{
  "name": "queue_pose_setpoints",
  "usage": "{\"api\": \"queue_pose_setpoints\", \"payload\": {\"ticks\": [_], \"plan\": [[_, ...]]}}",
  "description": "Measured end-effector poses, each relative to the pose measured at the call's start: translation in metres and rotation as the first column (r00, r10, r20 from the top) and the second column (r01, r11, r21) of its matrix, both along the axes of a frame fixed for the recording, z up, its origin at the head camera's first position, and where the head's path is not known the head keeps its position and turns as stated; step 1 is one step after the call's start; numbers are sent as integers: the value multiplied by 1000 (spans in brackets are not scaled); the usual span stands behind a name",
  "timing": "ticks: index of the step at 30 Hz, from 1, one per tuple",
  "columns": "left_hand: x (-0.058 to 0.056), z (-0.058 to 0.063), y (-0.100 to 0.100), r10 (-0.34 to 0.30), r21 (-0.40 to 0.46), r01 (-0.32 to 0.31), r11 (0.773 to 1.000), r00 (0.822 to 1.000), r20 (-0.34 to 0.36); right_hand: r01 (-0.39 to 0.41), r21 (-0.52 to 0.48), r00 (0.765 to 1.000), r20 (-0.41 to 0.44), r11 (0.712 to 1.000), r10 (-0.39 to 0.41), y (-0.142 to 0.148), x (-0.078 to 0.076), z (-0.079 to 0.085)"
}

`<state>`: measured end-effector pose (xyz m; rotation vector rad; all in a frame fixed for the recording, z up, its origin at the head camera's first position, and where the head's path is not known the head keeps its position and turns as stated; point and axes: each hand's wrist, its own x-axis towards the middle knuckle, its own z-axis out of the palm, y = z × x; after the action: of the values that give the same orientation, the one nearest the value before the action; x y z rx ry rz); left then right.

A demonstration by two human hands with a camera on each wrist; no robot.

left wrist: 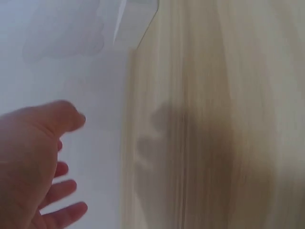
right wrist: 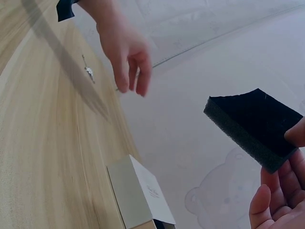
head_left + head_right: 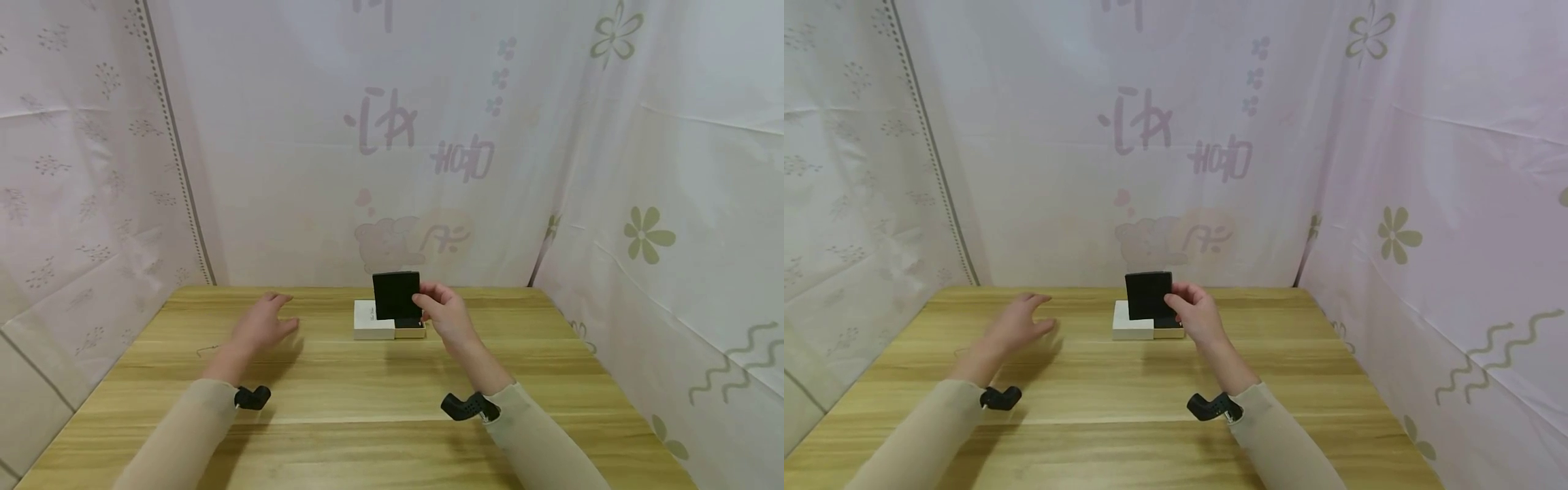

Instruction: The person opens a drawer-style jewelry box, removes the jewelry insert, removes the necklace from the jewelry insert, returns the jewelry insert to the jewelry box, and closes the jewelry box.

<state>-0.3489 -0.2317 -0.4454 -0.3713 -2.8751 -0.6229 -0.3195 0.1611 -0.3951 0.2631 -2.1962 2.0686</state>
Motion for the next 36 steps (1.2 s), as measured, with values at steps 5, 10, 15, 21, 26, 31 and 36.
{"api": "queue_pose_setpoints", "payload": {"ticks": [5,10,15,21,26,31,36], "plan": [[-4,-6,24,-122,17,122,992,992,-6,6,-2,1000,0,1000,-6,-1,-1,-1],[-6,-10,46,-220,19,220,975,975,-16,6,10,1000,-3,1000,-6,0,-1,-3],[-7,-16,68,-260,16,261,965,965,-15,13,29,1000,2,1000,-13,0,0,-4],[-10,-24,90,-294,9,295,956,955,-22,15,42,1000,11,999,-15,-1,1,-5],[-10,-28,104,-322,15,322,947,947,13,8,46,1000,10,999,-9,-1,2,-5],[-11,-34,113,-349,-9,349,937,937,20,-1,34,1000,9,999,1,-2,1,-6],[-12,-43,118,-357,-38,357,933,934,15,3,37,1000,10,999,-3,0,0,-7]]}}
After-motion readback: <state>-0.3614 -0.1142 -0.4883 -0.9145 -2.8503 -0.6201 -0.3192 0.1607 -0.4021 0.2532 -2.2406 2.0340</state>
